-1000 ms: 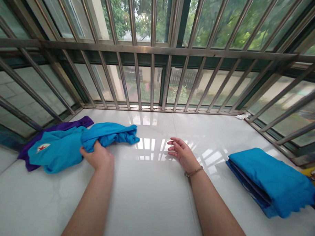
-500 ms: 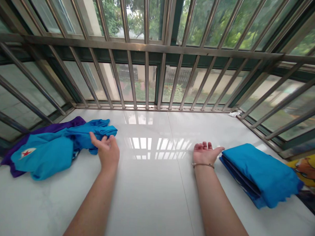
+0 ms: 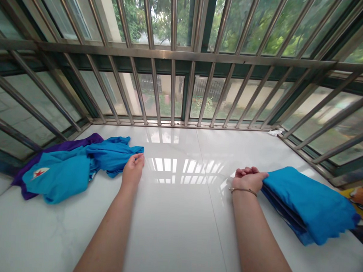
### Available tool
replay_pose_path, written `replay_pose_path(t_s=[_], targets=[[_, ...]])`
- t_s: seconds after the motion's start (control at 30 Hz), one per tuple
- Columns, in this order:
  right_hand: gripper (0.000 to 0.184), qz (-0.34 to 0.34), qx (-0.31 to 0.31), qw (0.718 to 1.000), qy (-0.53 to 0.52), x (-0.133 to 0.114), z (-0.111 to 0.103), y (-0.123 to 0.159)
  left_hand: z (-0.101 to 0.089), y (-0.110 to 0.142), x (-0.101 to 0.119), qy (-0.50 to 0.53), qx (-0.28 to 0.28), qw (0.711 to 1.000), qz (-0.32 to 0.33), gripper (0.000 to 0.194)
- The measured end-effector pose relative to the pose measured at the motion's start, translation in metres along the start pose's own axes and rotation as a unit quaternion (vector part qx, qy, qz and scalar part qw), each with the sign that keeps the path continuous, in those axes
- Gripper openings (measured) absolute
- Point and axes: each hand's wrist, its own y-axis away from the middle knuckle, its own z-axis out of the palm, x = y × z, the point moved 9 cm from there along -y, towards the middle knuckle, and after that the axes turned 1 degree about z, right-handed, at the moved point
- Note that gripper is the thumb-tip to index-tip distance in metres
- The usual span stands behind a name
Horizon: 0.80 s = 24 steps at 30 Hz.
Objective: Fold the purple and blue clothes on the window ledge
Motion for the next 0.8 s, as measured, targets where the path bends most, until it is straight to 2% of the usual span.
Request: replay_pose_path(t_s=[0.07,0.13,0.2,0.27,0.3,0.37,0.43,0.47,0.5,0.57,0.63,0.7,0.73,0.77,0.8], targets=[[0.048,-0.004,-0.002,1.000,0.019,-0.003,0.006,0.008,-0.004,-0.001,0.001,-0.030,0.009,0.999,0.021,0.043],[0.047,-0.021,-0.039,0.998,0.054,-0.007,0.019,0.019,-0.014,0.001,0.008,-0.103,0.054,0.992,0.056,0.046],[0.049,-0.029,-0.121,0.987,0.102,-0.005,0.039,0.036,-0.025,0.005,0.018,-0.197,0.110,0.970,0.092,0.052],[0.055,-0.001,-0.263,0.949,0.173,0.011,0.065,0.066,-0.029,0.010,0.029,-0.261,0.139,0.948,0.119,0.057],[0.058,0.038,-0.353,0.910,0.212,0.026,0.077,0.087,-0.028,0.012,0.034,-0.275,0.140,0.942,0.130,0.055],[0.063,0.149,-0.529,0.789,0.275,0.061,0.089,0.142,-0.020,0.018,0.044,-0.291,0.117,0.938,0.148,0.042],[0.066,0.262,-0.647,0.653,0.295,0.083,0.083,0.196,-0.003,0.026,0.053,-0.295,0.062,0.939,0.166,0.029],[0.067,0.305,-0.681,0.598,0.292,0.088,0.078,0.216,0.009,0.032,0.057,-0.289,0.018,0.940,0.182,0.027],[0.067,0.334,-0.703,0.558,0.286,0.089,0.073,0.230,0.024,0.040,0.061,-0.279,-0.038,0.937,0.206,0.026],[0.066,0.363,-0.726,0.513,0.278,0.086,0.067,0.244,0.056,0.063,0.069,-0.252,-0.166,0.913,0.275,0.029],[0.070,0.369,-0.737,0.498,0.269,0.081,0.065,0.246,0.081,0.088,0.068,-0.251,-0.280,0.866,0.330,0.050],[0.080,0.372,-0.739,0.504,0.246,0.077,0.069,0.243,0.094,0.103,0.059,-0.287,-0.341,0.827,0.344,0.066],[0.086,0.368,-0.735,0.519,0.234,0.076,0.073,0.239,0.097,0.105,0.053,-0.307,-0.352,0.817,0.339,0.067],[0.090,0.353,-0.723,0.550,0.224,0.074,0.079,0.232,0.098,0.105,0.048,-0.324,-0.354,0.812,0.331,0.063],[0.091,0.321,-0.698,0.602,0.216,0.072,0.087,0.221,0.098,0.103,0.045,-0.334,-0.351,0.812,0.324,0.058]])
